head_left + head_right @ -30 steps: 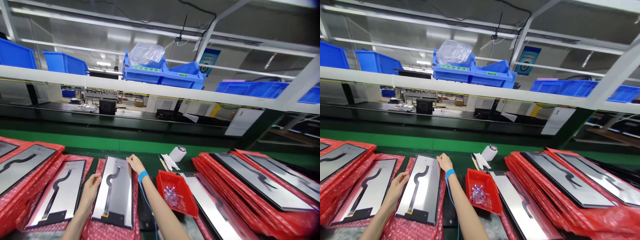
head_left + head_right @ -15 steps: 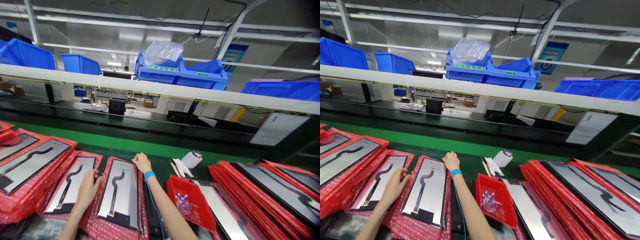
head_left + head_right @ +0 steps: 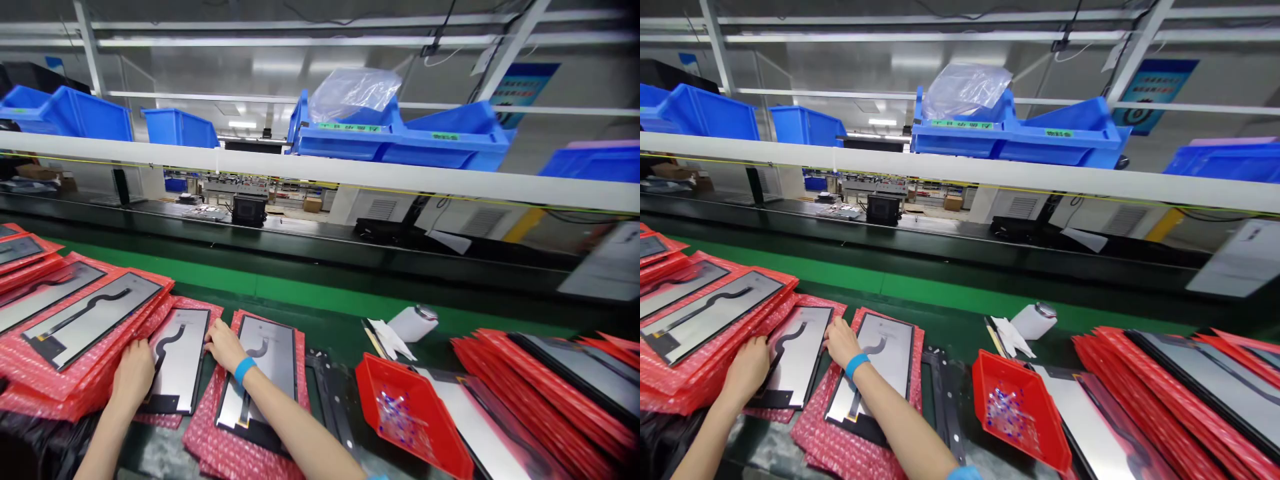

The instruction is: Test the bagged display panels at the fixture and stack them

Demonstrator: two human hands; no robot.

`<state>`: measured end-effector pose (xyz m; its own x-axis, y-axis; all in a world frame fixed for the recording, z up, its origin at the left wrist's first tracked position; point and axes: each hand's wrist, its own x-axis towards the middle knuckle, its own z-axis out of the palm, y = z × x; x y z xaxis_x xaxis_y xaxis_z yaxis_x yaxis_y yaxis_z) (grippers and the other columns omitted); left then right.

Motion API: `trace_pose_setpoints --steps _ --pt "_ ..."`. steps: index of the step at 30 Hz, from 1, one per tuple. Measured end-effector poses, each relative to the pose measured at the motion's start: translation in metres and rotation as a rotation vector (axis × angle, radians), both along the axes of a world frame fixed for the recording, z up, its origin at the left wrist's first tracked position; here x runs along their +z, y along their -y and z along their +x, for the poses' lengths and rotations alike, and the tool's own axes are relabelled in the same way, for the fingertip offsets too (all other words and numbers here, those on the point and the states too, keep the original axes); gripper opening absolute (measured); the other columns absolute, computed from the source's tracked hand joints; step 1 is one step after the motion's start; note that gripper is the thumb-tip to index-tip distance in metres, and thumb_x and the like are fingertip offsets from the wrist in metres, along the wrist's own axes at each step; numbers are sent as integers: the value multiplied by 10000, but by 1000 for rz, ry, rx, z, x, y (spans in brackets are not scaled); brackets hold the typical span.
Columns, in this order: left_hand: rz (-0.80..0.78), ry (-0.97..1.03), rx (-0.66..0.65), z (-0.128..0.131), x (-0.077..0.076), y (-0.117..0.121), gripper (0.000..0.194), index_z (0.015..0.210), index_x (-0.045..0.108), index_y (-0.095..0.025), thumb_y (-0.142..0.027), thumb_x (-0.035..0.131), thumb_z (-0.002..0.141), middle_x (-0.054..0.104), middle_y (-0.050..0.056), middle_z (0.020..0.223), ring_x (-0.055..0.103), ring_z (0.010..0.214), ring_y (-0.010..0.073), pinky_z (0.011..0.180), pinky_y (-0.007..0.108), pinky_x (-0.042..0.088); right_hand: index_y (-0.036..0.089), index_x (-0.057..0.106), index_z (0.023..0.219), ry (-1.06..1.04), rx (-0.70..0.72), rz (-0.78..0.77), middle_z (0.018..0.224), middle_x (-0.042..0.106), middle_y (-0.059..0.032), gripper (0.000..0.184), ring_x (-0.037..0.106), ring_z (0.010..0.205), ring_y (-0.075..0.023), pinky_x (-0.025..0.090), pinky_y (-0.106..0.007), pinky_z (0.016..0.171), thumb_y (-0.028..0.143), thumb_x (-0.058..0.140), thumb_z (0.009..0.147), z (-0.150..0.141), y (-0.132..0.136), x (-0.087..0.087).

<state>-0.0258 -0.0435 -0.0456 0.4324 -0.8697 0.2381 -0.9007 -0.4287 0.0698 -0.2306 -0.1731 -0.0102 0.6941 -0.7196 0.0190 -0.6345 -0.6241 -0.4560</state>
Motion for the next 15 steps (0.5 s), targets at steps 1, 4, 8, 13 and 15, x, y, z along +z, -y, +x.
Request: trace_pose_setpoints --steps 1,4,8,13,15 --pt "5 -6 0 1 0 2 451 1051 555 -33 -224 157 962 528 151 1011 507 987 294 893 398 396 163 631 1006 6 -3 -6 1172 478 -42 188 464 1082 -130 405 -255 936 256 569 855 -1 1 -1" --pt "11 -28 -1 5 0 3 435 1045 548 -38 -233 169 961 526 144 996 522 971 279 881 395 411 146 613 980 4 -7 -27 1159 474 -41 178 470 1046 -119 402 -246 901 264 583 849 -2 5 -1" --pt "3 -41 11 2 1 0 457 1048 559 -66 -285 165 971 507 146 1063 489 1054 306 860 402 420 140 631 905 -24 16 -43 1128 473 -57 154 461 1016 -134 391 -263 844 252 529 875 1 9 -3" --pt "6 -63 37 -3 10 -2 506 1080 562 -117 -285 97 972 491 126 1086 513 1009 276 721 347 430 113 631 933 -45 42 -60 1145 463 -87 199 443 1018 -147 391 -280 908 204 459 893 3 11 -5" --pt "16 -46 52 -6 14 -2 495 1048 552 -104 -264 91 967 493 125 1039 527 982 280 706 364 438 106 625 963 -41 36 -66 1162 454 -94 215 439 1041 -150 393 -281 929 193 440 898 3 11 -5"
